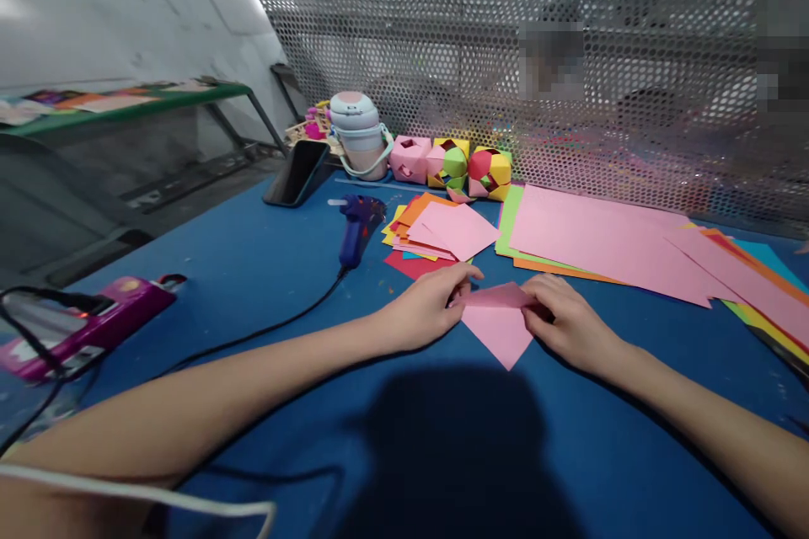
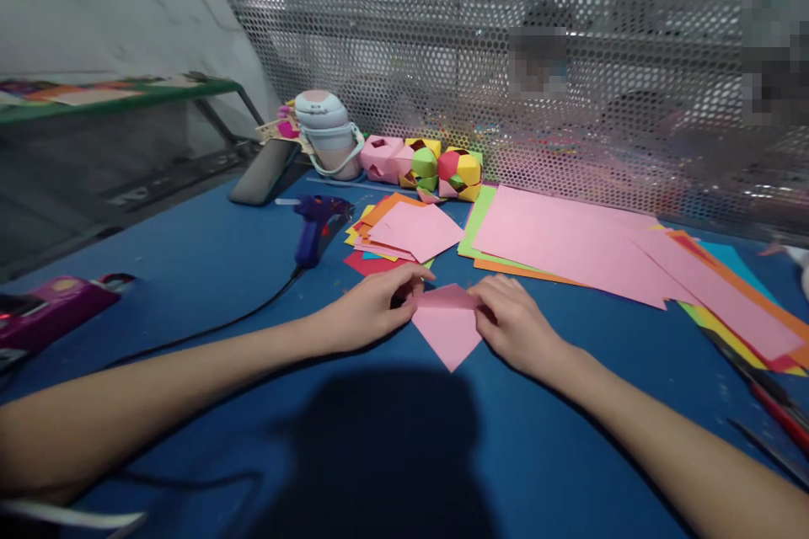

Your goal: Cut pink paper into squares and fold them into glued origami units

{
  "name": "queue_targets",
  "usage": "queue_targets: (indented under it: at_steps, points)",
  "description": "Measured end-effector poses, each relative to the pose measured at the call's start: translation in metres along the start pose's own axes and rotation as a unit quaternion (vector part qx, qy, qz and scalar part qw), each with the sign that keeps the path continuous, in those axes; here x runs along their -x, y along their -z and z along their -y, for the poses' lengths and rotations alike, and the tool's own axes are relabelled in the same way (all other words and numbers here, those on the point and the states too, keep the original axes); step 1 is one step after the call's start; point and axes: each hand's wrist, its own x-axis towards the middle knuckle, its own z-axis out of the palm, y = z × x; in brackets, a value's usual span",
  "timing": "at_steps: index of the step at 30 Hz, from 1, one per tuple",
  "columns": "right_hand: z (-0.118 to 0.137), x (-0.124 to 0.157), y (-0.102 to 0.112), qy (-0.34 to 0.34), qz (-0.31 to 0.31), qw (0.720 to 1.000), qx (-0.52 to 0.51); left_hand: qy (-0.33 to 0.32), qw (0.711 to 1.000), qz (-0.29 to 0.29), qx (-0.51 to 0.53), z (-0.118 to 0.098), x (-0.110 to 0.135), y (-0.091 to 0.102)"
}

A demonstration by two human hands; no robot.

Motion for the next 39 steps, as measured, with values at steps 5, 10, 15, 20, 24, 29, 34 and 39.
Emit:
queue_targets:
  at_steps: [5,10,15,20,24,29,34,39]
  points:
    - [-0.002,0.002,-0.001,0.017,0.018,1.0,0.015,-0.007,0.996,0.091,-0.006,-0.004,-0.003,0.017]
    - [-0.002,0.002,0.001,0.025,0.026,0.999,0.027,-0.046,0.99,0.118,-0.06,-0.006,-0.004,0.025]
    - [0.004,0.002,0.004,0.081,0.031,0.991,0.099,-0.086,0.978,0.139,-0.129,-0.003,-0.003,0.025]
    - [0.012,0.0,0.007,0.131,0.039,0.976,0.169,-0.146,0.954,0.147,-0.217,0.003,-0.001,0.02]
    - [0.012,0.0,0.007,0.157,0.048,0.968,0.189,-0.17,0.926,0.156,-0.299,-0.001,0.0,0.016]
    - [0.0,-0.001,0.013,0.2,0.045,0.958,0.201,-0.161,0.903,0.151,-0.367,-0.007,0.004,0.014]
    - [-0.006,-0.002,0.02,0.235,0.083,0.946,0.205,-0.175,0.894,0.136,-0.389,-0.006,0.006,0.013]
    - [0.001,-0.004,0.01,0.2,0.089,0.964,0.149,-0.193,0.884,0.151,-0.397,-0.007,0.004,0.011]
